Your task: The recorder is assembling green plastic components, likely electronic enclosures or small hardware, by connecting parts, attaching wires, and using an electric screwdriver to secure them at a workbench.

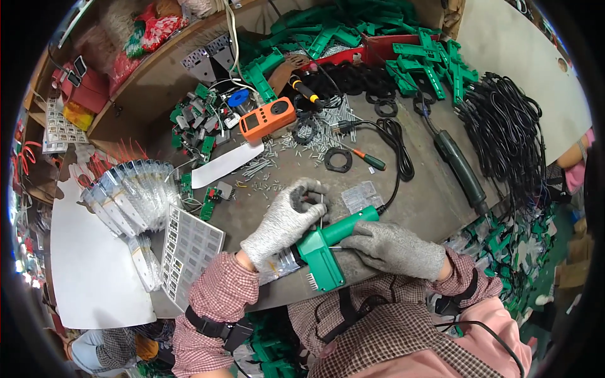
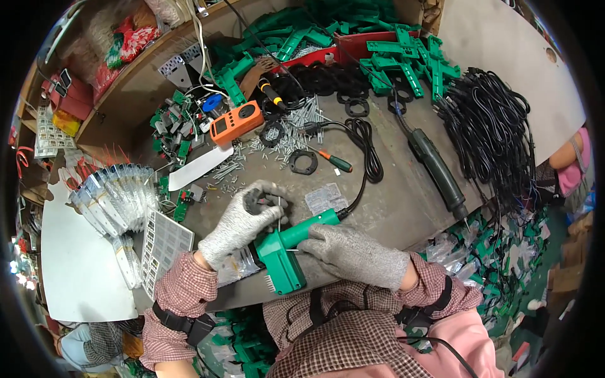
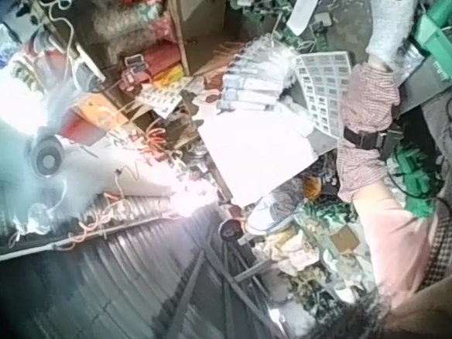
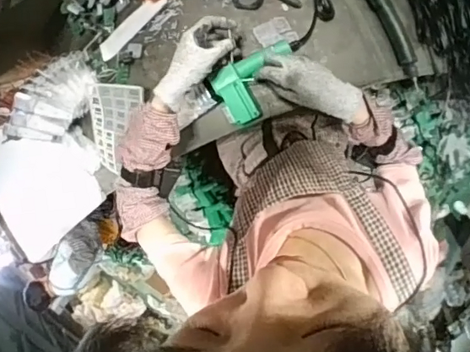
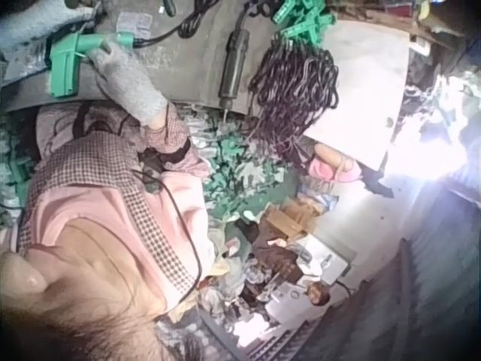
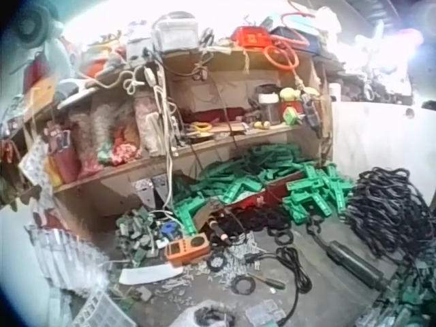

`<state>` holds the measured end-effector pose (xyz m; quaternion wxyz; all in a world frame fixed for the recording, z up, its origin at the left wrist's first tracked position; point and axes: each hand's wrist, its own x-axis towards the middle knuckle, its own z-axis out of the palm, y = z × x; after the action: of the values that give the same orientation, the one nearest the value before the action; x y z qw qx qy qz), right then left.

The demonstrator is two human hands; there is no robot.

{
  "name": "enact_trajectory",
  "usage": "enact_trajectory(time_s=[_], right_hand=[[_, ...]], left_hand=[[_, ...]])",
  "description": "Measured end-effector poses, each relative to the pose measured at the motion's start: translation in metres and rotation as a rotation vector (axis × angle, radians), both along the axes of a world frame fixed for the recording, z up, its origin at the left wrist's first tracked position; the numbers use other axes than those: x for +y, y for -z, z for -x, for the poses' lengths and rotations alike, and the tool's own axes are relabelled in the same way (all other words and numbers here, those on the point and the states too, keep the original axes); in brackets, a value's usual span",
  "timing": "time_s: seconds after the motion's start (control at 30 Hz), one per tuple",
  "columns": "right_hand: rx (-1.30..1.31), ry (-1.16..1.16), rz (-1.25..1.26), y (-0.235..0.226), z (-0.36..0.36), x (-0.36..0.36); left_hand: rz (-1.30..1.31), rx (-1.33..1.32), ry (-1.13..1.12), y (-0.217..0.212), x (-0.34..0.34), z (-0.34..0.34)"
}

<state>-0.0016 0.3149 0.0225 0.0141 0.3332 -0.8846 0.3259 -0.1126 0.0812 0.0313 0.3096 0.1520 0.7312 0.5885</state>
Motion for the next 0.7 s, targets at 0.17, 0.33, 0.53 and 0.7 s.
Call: enact_trajectory(time_s=[0.17,0.33,0.53,0.7], right_hand=[[0.065,0.03,-0.032,0.006,0.0,-0.007],[0.142,-0.057,-0.128,0.005,0.001,-0.016],[-0.096,0.099,0.457,0.017,-0.008,-0.039],[0.217,0.765,0.177,-0.002,0.008,0.056]], left_hand=[[-0.084,0.444,0.327,0.011,-0.002,-0.013],[0.305,1.015,0.338,0.012,0.005,-0.037],[0.361,1.131,0.165,0.01,0.003,-0.039],[0.459,0.993,0.069,-0.001,-0.006,-0.056]])
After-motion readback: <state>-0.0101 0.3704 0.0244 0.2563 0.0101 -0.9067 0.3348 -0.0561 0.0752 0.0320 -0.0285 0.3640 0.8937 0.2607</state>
